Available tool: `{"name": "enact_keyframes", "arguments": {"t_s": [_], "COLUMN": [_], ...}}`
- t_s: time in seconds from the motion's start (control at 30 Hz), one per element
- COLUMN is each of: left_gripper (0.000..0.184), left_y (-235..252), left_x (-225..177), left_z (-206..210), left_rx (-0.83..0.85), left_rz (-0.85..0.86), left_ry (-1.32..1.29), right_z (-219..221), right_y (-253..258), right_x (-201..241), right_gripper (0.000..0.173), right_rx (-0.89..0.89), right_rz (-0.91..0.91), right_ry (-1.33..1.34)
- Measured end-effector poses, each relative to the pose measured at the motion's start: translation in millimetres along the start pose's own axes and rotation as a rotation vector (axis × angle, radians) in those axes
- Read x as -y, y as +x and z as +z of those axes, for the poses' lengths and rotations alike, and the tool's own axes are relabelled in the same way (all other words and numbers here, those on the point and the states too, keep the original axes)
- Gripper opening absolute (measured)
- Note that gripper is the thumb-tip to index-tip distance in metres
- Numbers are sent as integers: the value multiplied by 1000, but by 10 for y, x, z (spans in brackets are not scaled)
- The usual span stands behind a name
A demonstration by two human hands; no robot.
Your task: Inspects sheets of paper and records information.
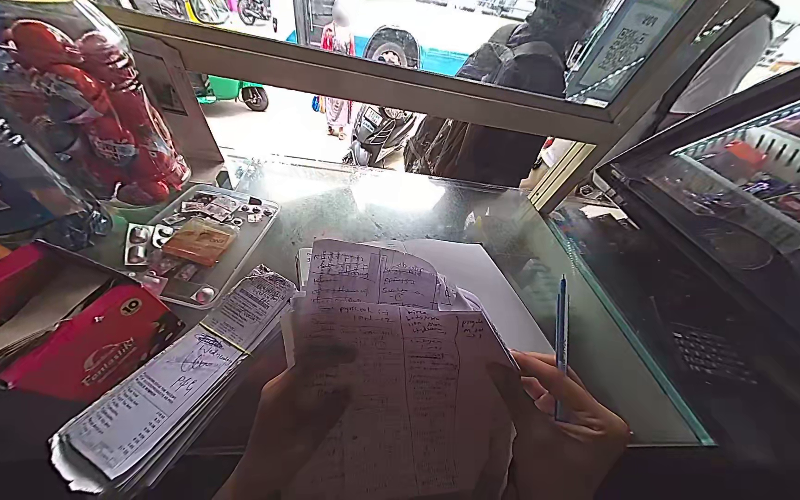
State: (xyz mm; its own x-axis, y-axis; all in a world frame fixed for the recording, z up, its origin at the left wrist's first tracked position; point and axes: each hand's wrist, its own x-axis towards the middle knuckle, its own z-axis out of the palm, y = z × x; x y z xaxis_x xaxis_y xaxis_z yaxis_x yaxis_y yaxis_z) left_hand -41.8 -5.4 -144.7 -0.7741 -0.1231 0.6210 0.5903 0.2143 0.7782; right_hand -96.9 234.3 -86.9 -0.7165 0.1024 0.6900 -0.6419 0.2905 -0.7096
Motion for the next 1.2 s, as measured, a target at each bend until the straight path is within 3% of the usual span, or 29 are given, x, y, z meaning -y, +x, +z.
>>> {"name": "enact_keyframes", "arguments": {"t_s": [0.3,0.4,0.5,0.6,0.83,0.93,1.0,1.1,1.2], "left_gripper": [33,42,43,43,59,47,32,29,26], "left_y": [-19,-11,81,268,859,975,1030,1121,1135], "left_x": [-22,-81,-84,-216,-469,-397,-381,-399,-344], "left_z": [-22,-172,-334,-367,128,159,129,35,-29], "left_rx": [33,111,35,45,331,504,594,695,658], "left_rz": [81,135,153,159,243,196,112,-49,-55], "left_ry": [15,4,98,267,702,821,782,690,572], "right_z": [-13,-124,-328,-431,-43,78,113,102,1], "right_y": [11,64,168,194,115,157,202,257,329], "right_x": [-54,-119,-204,-318,-398,-379,-377,-391,-339], "right_gripper": [17,14,14,21,25,24,24,31,46], "right_rx": [14,21,38,129,321,340,368,349,345], "right_rz": [7,58,109,51,-201,-279,-312,-335,-355], "right_ry": [-63,-71,-140,-197,-164,-177,-201,-151,83]}}
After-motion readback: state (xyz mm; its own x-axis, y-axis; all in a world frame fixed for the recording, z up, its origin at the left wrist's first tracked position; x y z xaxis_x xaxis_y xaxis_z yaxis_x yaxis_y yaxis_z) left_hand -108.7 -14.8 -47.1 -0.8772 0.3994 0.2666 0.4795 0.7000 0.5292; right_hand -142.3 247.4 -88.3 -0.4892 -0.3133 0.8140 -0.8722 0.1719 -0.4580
